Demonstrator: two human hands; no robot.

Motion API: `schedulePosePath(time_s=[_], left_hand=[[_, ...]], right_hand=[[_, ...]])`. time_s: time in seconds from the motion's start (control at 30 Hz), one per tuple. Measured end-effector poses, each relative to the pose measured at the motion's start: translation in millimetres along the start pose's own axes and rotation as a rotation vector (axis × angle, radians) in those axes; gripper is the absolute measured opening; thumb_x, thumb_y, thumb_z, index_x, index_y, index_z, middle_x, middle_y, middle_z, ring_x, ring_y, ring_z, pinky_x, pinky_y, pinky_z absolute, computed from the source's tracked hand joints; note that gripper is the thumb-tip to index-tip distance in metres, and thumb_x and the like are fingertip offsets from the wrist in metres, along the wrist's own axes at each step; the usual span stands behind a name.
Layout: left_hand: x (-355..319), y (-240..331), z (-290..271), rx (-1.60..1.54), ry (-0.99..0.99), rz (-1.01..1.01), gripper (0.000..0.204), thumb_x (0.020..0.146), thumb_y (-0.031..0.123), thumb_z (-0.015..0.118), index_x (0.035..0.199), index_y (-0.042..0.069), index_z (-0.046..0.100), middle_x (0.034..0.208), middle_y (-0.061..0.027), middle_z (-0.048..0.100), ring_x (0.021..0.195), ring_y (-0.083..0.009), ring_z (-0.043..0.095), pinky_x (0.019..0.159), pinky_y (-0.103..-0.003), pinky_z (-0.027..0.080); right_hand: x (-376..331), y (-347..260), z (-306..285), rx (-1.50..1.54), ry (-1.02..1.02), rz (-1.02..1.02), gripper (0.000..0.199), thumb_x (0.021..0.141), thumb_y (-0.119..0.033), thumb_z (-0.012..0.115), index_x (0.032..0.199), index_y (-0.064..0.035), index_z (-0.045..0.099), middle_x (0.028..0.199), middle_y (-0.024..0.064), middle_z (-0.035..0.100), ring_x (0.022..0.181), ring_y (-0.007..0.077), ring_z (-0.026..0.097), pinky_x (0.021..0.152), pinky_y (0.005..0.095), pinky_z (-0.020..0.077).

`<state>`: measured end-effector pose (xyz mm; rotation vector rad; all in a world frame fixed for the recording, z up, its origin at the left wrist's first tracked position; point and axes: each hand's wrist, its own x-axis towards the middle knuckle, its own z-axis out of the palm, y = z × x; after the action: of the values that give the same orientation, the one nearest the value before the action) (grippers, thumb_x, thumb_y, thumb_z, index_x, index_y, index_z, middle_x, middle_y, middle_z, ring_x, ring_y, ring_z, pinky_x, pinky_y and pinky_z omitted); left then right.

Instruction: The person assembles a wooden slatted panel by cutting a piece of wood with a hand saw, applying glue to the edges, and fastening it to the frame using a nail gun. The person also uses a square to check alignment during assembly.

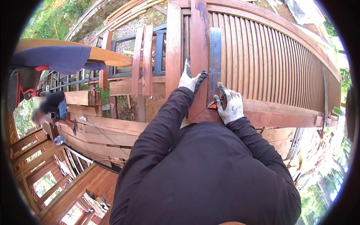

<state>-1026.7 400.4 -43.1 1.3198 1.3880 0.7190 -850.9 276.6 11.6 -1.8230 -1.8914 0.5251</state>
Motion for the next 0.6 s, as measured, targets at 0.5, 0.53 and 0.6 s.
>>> schedulePosePath(time_s=[0.5,0.53,0.6], left_hand=[[3,1,-1,-0.045,-0.011,-0.036,0.100,0.087,0.026,0.083,0.160,-0.001,0.020,0.147,-0.0189,0.048,0.131,-0.0236,0.052,0.108,-0.032,0.045],[4,-4,1,-0.061,-0.006,-0.017,0.100,0.086,0.025,0.084,0.160,-0.001,0.020,0.147,-0.0190,0.048,0.131,-0.0235,0.052,0.108,-0.032,0.045],[7,-12,2,-0.084,-0.003,0.000,0.101,0.086,0.025,0.084,0.160,-0.001,0.020,0.147,-0.0192,0.048,0.131,-0.0234,0.052,0.109,-0.032,0.045]], right_hand=[[-6,6,17,-0.098,0.188,-0.176,0.054,0.083,-0.020,0.078,0.134,-0.0155,0.062,0.102,0.0036,0.065,0.095,0.0250,0.062,0.088,0.0467,0.0435],[-6,7,17,-0.095,0.195,-0.181,0.053,0.083,-0.019,0.078,0.134,-0.0156,0.062,0.102,0.0035,0.065,0.096,0.0248,0.062,0.090,0.0469,0.0433],[-8,6,18,-0.090,0.207,-0.191,0.053,0.083,-0.019,0.078,0.133,-0.0160,0.063,0.102,0.0033,0.064,0.097,0.0246,0.062,0.094,0.0474,0.0429]])
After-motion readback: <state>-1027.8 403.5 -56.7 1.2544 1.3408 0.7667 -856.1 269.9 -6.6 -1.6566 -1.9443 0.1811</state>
